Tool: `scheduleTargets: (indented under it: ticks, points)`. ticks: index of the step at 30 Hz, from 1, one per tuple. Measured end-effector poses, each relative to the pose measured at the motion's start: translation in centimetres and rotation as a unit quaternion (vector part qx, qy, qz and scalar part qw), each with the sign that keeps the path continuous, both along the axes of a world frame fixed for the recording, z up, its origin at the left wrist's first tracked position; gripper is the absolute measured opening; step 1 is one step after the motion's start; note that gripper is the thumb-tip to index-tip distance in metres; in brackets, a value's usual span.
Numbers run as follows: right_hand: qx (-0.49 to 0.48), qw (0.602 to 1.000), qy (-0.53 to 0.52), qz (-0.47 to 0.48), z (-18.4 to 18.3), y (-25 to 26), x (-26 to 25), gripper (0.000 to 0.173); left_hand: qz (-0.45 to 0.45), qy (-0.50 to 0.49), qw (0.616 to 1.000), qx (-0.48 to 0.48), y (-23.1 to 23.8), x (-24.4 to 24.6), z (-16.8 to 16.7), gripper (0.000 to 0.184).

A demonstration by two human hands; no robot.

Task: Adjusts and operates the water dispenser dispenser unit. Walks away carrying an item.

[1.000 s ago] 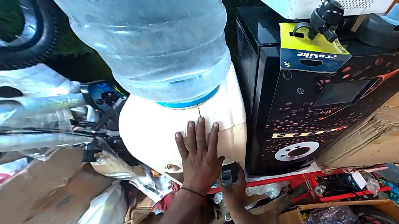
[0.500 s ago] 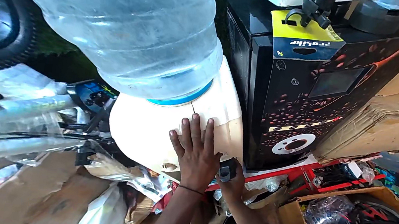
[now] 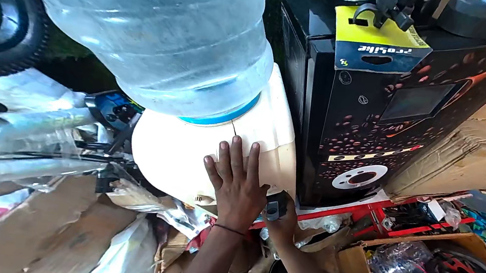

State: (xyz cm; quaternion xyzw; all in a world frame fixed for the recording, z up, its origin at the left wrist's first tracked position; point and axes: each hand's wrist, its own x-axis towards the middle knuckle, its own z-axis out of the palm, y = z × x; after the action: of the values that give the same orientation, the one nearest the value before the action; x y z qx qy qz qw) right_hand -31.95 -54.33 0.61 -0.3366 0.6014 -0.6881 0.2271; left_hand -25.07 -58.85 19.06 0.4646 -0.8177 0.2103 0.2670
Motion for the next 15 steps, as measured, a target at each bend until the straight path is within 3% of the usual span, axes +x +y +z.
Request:
scheduleTargets:
  ticks: [15]
  points:
    - [-0.003, 1.0, -0.011, 0.013, -0.3, 0.02, 0.02, 0.081, 0.003, 0.007, 1.0, -0.002, 0.04, 0.04, -0.04, 0.126]
